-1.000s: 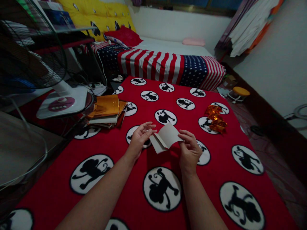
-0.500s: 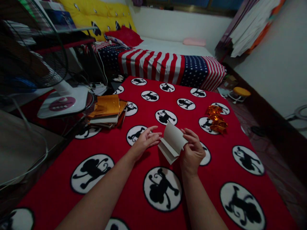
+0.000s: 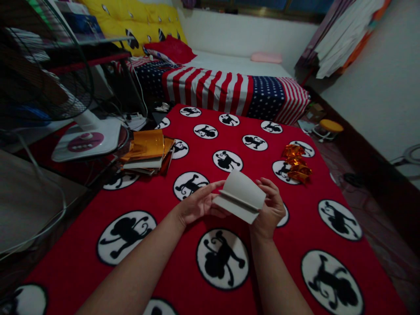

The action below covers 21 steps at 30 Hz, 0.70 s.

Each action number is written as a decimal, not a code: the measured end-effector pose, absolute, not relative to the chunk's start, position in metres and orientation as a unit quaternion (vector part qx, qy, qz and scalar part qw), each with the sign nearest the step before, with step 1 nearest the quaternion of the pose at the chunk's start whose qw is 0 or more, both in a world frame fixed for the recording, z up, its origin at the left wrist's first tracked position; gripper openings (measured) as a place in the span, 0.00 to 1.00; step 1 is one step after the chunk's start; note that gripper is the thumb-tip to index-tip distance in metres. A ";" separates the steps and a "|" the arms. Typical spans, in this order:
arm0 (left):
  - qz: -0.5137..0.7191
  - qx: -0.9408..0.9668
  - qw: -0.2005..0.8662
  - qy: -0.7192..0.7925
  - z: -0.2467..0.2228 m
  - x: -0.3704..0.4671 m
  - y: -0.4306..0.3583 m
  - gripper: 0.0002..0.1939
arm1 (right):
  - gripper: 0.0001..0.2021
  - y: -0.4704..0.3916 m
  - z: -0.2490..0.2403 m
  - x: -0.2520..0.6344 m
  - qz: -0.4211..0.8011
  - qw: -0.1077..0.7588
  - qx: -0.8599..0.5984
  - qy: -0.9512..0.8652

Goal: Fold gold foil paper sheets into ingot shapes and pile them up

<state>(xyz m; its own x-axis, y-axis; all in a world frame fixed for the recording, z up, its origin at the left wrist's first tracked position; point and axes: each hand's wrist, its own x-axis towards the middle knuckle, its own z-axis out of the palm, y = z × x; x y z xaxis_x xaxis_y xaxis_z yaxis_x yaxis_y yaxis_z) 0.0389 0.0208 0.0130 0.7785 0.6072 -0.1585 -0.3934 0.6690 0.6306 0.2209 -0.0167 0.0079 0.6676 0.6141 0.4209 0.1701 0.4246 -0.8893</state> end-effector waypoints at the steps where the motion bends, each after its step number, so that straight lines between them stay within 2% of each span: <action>1: 0.290 0.259 0.909 0.149 0.014 0.038 0.021 0.37 | 0.05 -0.016 0.006 0.222 0.133 0.750 -0.522 -0.384; 5: 0.364 0.163 0.912 0.101 0.021 0.039 0.022 0.35 | 0.05 -0.017 0.003 0.228 0.061 0.708 -0.552 -0.436; 10: 0.402 0.159 0.891 0.139 0.025 0.044 0.020 0.31 | 0.09 -0.023 0.005 0.226 -0.048 0.597 -0.557 -0.576; 16: 0.425 0.180 0.836 0.296 0.020 0.046 0.022 0.25 | 0.14 -0.025 0.004 0.211 -0.019 0.508 -0.504 -0.698; 21: 0.425 0.206 0.801 0.369 0.020 0.038 0.028 0.17 | 0.19 -0.021 0.000 0.210 0.006 0.515 -0.453 -0.728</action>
<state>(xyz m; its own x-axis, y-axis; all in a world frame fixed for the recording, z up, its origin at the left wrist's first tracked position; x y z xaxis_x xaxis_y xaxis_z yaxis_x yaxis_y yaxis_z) 0.0381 0.0285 0.0197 0.3665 0.8324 -0.4157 -0.5285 0.5539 0.6433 0.2104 -0.0211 0.0003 -0.0607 0.6650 0.7443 0.6534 0.5902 -0.4741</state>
